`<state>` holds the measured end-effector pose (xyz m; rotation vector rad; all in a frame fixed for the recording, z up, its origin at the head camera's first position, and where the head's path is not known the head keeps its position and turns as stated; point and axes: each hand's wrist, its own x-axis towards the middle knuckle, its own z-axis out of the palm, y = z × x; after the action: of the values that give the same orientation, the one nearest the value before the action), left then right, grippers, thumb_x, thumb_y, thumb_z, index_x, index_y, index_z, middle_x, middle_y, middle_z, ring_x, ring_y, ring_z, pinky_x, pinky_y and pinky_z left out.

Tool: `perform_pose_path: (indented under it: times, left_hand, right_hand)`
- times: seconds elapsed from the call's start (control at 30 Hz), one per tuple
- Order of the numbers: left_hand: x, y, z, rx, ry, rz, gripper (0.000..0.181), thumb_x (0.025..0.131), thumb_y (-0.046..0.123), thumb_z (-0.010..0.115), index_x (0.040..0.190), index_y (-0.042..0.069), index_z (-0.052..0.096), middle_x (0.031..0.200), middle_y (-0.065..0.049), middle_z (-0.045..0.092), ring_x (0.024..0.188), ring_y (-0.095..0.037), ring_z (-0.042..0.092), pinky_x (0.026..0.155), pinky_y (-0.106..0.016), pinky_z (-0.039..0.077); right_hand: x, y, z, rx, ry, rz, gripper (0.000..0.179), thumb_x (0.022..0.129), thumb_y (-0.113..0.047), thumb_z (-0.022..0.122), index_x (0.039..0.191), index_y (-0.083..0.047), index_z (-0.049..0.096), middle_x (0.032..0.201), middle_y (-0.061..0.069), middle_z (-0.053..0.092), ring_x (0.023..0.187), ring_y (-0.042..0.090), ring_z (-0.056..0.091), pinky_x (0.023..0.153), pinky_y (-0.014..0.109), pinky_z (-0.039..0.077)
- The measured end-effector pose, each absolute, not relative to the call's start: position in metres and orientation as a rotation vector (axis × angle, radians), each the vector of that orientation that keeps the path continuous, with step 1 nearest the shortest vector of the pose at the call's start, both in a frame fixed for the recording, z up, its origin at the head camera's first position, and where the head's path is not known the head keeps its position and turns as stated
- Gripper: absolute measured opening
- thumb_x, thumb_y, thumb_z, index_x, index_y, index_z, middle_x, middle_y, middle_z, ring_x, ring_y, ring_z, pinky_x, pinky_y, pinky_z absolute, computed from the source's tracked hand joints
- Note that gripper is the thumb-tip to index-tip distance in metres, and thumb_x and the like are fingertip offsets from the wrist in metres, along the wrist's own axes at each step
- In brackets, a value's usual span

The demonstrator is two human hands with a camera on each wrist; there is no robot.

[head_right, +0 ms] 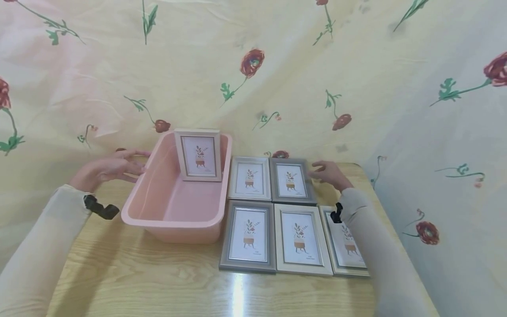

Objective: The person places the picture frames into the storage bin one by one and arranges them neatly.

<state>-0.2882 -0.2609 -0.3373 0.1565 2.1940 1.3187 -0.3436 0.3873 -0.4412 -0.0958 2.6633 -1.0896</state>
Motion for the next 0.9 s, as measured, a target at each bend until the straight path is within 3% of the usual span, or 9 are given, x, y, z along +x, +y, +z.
perform_pose_path:
  times: [0.47,0.9]
  left_hand:
    - [-0.286,-0.260,-0.335,0.134,2.178,1.336,0.077,0.098,0.012,0.064,0.161,0.007,0.020,0.134,-0.011,0.062,0.107,-0.013,0.066,0.104,-0.047,0.054]
    - [-0.288,-0.261,-0.336,0.123,2.177,1.347,0.077,0.099,0.013,0.064,0.161,0.008,0.019,0.130,-0.007,0.064,0.107,-0.013,0.066,0.103,-0.047,0.055]
  right_hand:
    - [-0.349,0.382,-0.460,-0.009,2.575,-1.165,0.070,0.101,-0.026,0.064,0.152,0.010,0.033,0.146,0.038,0.046,0.129,0.047,0.053,0.104,0.057,0.051]
    - [-0.356,0.378,-0.468,0.051,2.575,-1.146,0.070,0.098,-0.024,0.070,0.150,0.010,0.039,0.142,0.034,0.050,0.119,0.038,0.056,0.101,0.050,0.053]
